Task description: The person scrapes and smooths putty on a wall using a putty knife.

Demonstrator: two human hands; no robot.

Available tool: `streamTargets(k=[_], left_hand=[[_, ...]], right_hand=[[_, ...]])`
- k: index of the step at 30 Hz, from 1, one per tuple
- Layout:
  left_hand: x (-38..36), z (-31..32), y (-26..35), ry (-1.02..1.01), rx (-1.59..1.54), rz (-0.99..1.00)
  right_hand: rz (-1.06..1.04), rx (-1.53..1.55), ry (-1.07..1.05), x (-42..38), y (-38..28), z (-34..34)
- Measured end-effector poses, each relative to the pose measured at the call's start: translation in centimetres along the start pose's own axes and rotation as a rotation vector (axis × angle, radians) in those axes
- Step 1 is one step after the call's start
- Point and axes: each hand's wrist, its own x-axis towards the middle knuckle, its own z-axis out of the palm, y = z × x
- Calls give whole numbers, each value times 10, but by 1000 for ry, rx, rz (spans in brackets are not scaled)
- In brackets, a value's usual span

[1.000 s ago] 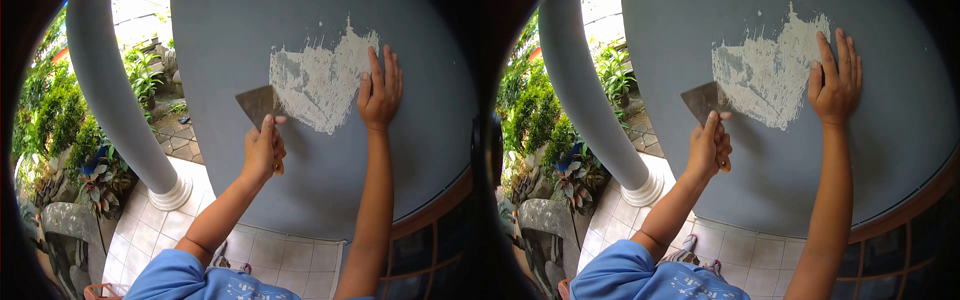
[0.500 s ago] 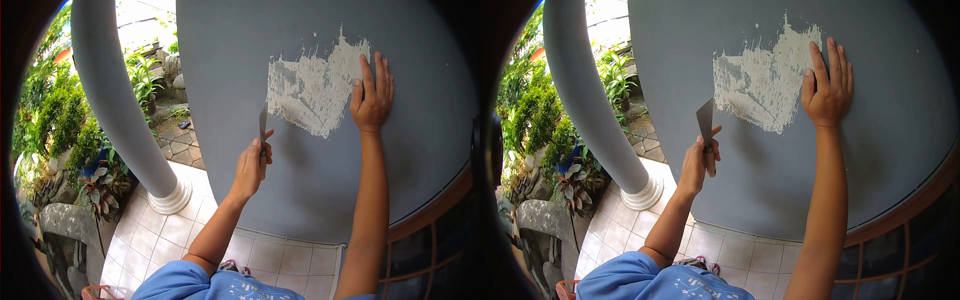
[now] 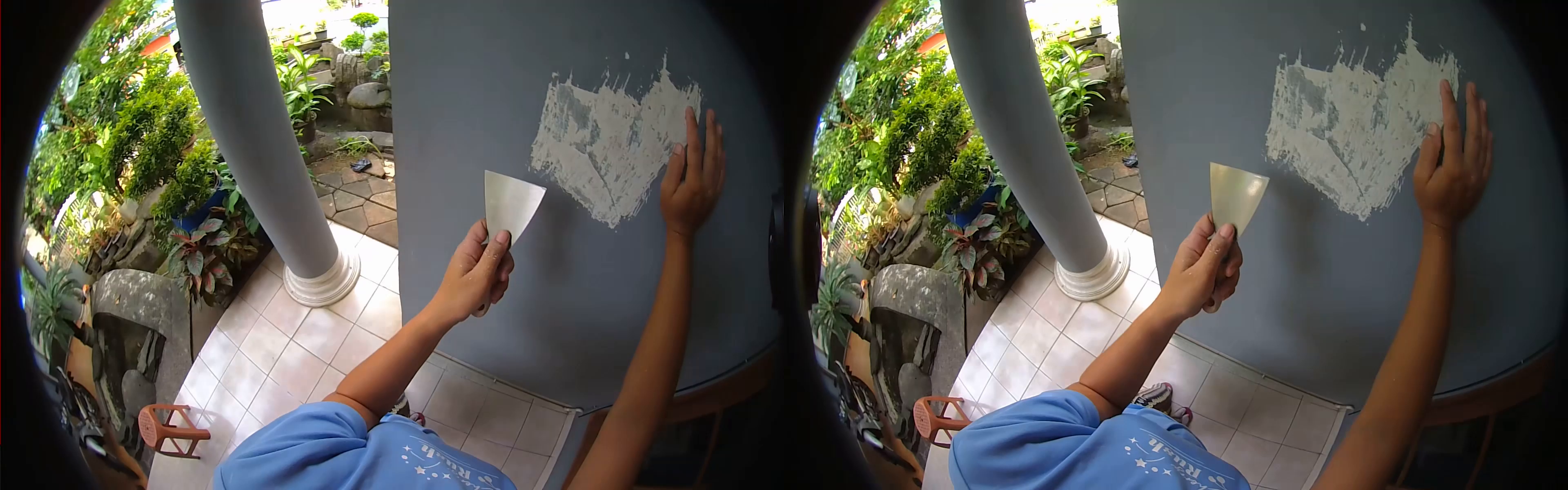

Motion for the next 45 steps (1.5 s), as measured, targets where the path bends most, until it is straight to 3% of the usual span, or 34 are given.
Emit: streamTargets(k=[7, 11, 14, 21, 27, 33, 45], left_hand=[[17, -6, -6, -97, 58, 145], [17, 3, 19, -108, 119, 95], [39, -10, 19, -69, 119, 229], [74, -2, 25, 6, 113, 118], [87, 5, 27, 6, 184, 322], [73, -5, 10, 76, 185, 218], [79, -8, 10, 51, 217, 230]], right_hand=[[-2, -15, -20, 3, -2, 0], [10, -3, -17, 2, -5, -2], [6, 16, -11, 3, -5, -1], [20, 22, -31, 2, -4, -2], [-4, 50, -14, 3, -3, -3], [-1, 42, -7, 0, 0, 1], [8, 35, -3, 1, -3, -1]])
